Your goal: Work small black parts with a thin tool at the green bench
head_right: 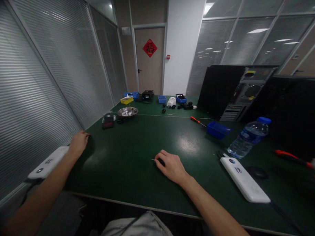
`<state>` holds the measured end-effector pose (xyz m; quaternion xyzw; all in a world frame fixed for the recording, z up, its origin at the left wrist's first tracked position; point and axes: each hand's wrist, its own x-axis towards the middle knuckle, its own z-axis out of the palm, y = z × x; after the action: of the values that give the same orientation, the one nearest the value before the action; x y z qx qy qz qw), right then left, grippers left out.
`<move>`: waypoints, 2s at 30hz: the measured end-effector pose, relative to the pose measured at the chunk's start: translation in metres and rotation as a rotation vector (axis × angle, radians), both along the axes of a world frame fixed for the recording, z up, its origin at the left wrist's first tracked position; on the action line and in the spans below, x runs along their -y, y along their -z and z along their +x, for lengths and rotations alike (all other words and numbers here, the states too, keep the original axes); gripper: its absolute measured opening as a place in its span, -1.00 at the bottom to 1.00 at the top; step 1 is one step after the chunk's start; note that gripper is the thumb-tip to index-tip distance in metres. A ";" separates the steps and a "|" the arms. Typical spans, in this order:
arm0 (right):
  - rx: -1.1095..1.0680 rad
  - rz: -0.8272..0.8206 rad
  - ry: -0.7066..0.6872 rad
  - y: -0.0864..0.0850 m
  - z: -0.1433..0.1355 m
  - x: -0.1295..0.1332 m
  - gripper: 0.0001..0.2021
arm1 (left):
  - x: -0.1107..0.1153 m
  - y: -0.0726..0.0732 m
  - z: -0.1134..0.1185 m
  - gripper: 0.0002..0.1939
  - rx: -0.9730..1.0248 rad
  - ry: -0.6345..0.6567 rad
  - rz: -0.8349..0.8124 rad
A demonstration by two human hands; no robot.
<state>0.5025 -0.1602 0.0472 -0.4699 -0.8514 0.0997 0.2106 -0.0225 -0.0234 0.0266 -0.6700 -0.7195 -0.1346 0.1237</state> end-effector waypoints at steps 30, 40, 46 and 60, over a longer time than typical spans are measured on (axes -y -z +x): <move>0.029 0.013 0.003 0.004 0.001 -0.001 -0.78 | -0.009 -0.003 -0.007 -0.72 0.566 -0.125 -0.020; 0.026 0.019 0.008 0.001 0.001 0.001 -0.77 | 0.001 -0.014 0.063 -0.57 0.937 0.208 -0.307; 0.019 0.041 0.035 0.002 0.001 0.002 -0.78 | 0.043 -0.016 0.208 -0.65 0.888 0.771 -0.615; 0.022 0.037 0.067 0.006 0.000 -0.002 -0.81 | 0.081 -0.015 0.270 -0.68 0.665 1.021 -0.382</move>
<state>0.5030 -0.1580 0.0411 -0.4951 -0.8392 0.0715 0.2132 0.2475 -0.1047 0.0412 -0.8611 -0.3208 -0.2469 -0.3077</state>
